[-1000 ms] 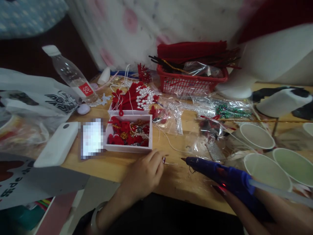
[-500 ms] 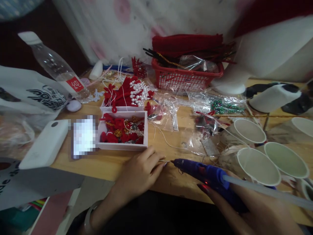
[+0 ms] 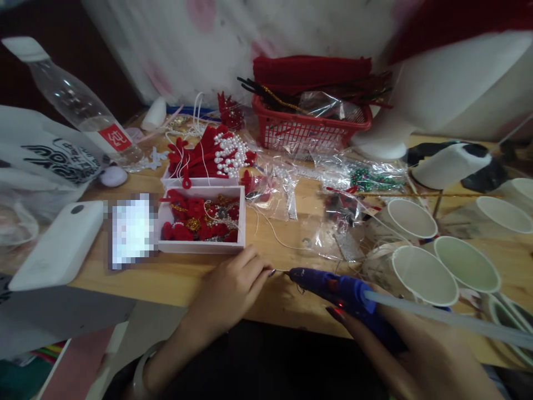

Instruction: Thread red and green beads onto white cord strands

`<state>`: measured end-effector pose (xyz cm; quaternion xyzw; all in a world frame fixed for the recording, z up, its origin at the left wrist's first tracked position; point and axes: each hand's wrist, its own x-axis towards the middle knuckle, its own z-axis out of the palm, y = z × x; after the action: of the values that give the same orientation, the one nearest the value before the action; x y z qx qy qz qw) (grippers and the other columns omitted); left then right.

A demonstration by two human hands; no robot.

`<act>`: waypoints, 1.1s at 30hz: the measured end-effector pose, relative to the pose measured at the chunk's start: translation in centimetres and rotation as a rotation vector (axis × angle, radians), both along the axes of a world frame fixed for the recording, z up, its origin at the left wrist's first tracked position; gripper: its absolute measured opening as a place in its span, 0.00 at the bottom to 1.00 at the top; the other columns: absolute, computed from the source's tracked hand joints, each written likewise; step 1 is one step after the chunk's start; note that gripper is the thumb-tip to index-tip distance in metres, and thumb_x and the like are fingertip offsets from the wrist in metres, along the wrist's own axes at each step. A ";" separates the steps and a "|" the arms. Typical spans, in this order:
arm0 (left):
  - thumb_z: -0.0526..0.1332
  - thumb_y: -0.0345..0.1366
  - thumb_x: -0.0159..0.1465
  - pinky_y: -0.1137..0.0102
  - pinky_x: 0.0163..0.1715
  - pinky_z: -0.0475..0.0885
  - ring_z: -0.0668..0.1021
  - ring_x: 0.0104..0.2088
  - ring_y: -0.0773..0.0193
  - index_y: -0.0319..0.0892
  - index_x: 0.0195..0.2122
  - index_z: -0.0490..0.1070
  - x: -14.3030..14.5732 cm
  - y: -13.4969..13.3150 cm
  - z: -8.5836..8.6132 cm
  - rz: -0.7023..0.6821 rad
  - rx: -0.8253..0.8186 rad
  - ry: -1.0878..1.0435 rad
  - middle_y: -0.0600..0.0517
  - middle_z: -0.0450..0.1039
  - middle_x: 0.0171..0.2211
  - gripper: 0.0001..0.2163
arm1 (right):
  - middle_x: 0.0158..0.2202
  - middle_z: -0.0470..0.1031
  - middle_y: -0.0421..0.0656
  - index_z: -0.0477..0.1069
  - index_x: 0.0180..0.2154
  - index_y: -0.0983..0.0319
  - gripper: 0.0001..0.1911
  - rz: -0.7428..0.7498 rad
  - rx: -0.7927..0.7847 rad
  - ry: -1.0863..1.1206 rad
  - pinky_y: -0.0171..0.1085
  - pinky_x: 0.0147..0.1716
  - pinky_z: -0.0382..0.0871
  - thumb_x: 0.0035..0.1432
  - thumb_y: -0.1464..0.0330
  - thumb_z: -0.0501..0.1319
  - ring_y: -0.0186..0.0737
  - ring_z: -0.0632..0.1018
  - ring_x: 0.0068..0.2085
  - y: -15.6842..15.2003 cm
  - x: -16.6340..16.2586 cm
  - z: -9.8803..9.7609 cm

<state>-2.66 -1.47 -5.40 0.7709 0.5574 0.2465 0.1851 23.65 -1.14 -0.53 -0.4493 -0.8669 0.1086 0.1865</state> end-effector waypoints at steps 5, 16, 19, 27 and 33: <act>0.51 0.35 0.72 0.66 0.37 0.72 0.77 0.35 0.63 0.42 0.38 0.71 -0.1 -0.1 0.1 -0.008 -0.027 0.013 0.52 0.72 0.36 0.10 | 0.24 0.82 0.43 0.77 0.50 0.59 0.19 -0.038 0.042 0.007 0.34 0.16 0.71 0.68 0.57 0.54 0.41 0.79 0.18 -0.3 -0.7 0.8; 0.50 0.36 0.73 0.68 0.38 0.73 0.76 0.34 0.65 0.42 0.38 0.72 -0.1 0.0 0.0 -0.006 -0.008 0.038 0.51 0.72 0.36 0.12 | 0.26 0.82 0.44 0.78 0.46 0.57 0.17 -0.085 0.037 -0.014 0.36 0.23 0.77 0.67 0.57 0.55 0.46 0.83 0.25 -0.3 -0.7 1.6; 0.50 0.35 0.73 0.68 0.36 0.72 0.76 0.34 0.64 0.41 0.38 0.72 -0.1 0.0 0.0 -0.010 0.005 0.042 0.51 0.72 0.36 0.12 | 0.20 0.78 0.41 0.77 0.48 0.58 0.18 -0.129 -0.024 -0.026 0.36 0.17 0.71 0.68 0.58 0.54 0.41 0.78 0.18 -0.5 -1.1 1.1; 0.51 0.34 0.72 0.67 0.39 0.72 0.76 0.34 0.63 0.41 0.39 0.72 -0.3 0.0 -0.5 -0.048 0.014 0.054 0.50 0.73 0.38 0.11 | 0.30 0.83 0.44 0.79 0.40 0.57 0.16 -0.213 -0.083 0.054 0.39 0.28 0.79 0.64 0.56 0.57 0.47 0.83 0.30 -0.6 -0.5 1.5; 0.50 0.34 0.72 0.67 0.35 0.70 0.77 0.33 0.63 0.41 0.38 0.73 -0.3 0.0 -0.2 -0.049 0.032 0.069 0.51 0.72 0.36 0.12 | 0.17 0.73 0.39 0.80 0.31 0.60 0.15 -0.237 -0.171 0.010 0.32 0.15 0.67 0.62 0.58 0.60 0.38 0.73 0.17 -1.1 -0.7 1.3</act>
<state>-2.91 -1.44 -5.57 0.7951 0.5406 0.2240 0.1594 22.98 -2.24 0.76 -0.5623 -0.7943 0.1613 0.1636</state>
